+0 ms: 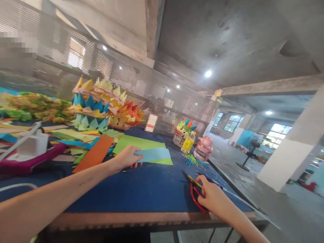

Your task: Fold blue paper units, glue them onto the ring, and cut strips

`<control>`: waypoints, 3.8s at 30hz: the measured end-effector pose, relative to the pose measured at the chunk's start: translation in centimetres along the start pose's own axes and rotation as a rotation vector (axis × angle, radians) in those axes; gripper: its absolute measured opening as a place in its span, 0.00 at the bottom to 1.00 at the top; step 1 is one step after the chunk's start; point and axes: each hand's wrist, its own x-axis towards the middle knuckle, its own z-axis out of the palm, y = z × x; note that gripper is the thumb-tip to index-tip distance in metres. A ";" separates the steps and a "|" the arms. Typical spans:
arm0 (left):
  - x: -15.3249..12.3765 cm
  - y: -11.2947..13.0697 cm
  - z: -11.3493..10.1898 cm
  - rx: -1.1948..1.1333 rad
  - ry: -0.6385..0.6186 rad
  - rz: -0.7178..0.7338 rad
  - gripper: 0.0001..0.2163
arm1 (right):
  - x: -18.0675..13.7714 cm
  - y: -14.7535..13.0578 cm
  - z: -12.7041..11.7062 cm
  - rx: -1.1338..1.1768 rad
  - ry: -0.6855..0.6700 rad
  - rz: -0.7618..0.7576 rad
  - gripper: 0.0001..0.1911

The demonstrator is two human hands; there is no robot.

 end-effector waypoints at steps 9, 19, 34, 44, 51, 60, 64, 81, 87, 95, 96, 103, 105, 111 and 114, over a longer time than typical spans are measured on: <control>0.5 0.5 -0.3 -0.129 0.046 0.015 0.08 | 3.4 -7.3 0.6 0.690 -0.286 -0.058 0.17; 0.9 0.8 -0.8 -0.326 0.118 -0.023 0.11 | 5.7 -11.6 0.9 1.198 -0.607 -0.037 0.26; 0.4 1.1 -0.5 -0.461 0.063 0.016 0.17 | 7.6 -13.7 2.5 1.241 -0.502 -0.088 0.27; 0.2 1.2 -0.5 -0.443 0.052 0.017 0.16 | 7.6 -13.6 2.5 1.249 -0.506 -0.100 0.29; 0.3 1.1 -0.4 -0.445 0.054 0.017 0.17 | 7.5 -13.7 2.5 1.231 -0.493 -0.110 0.28; 0.1 1.3 -0.4 -0.443 0.062 0.004 0.17 | 7.8 -13.7 3.1 1.165 -0.455 -0.140 0.30; 0.0 1.5 -0.4 -0.442 0.061 -0.004 0.16 | 8.1 -13.4 3.6 1.111 -0.408 -0.181 0.30; -0.1 1.7 -0.6 -0.485 0.070 -0.103 0.14 | 8.6 -13.3 4.5 1.000 -0.402 -0.156 0.30; -0.2 1.9 -0.8 -0.533 0.065 -0.161 0.15 | 8.1 -13.5 4.1 1.022 -0.402 -0.128 0.30; -0.5 1.9 -0.3 -0.553 0.023 -0.179 0.16 | 8.2 -13.7 3.9 1.037 -0.383 -0.148 0.31; -0.5 1.9 -0.3 -0.553 0.023 -0.178 0.16 | 8.2 -13.7 4.0 1.029 -0.379 -0.155 0.31; -0.6 2.0 -0.3 -0.545 0.028 -0.182 0.15 | 8.5 -13.7 4.5 0.987 -0.363 -0.143 0.29; -0.6 2.0 -0.3 -0.541 0.028 -0.185 0.15 | 8.5 -13.8 4.5 0.986 -0.358 -0.140 0.29; -0.5 1.7 -0.4 -0.532 0.014 -0.178 0.15 | 8.4 -13.8 4.4 0.976 -0.372 -0.130 0.33; -0.5 1.7 -0.4 -0.526 0.011 -0.181 0.16 | 8.5 -13.6 4.4 0.978 -0.386 -0.119 0.34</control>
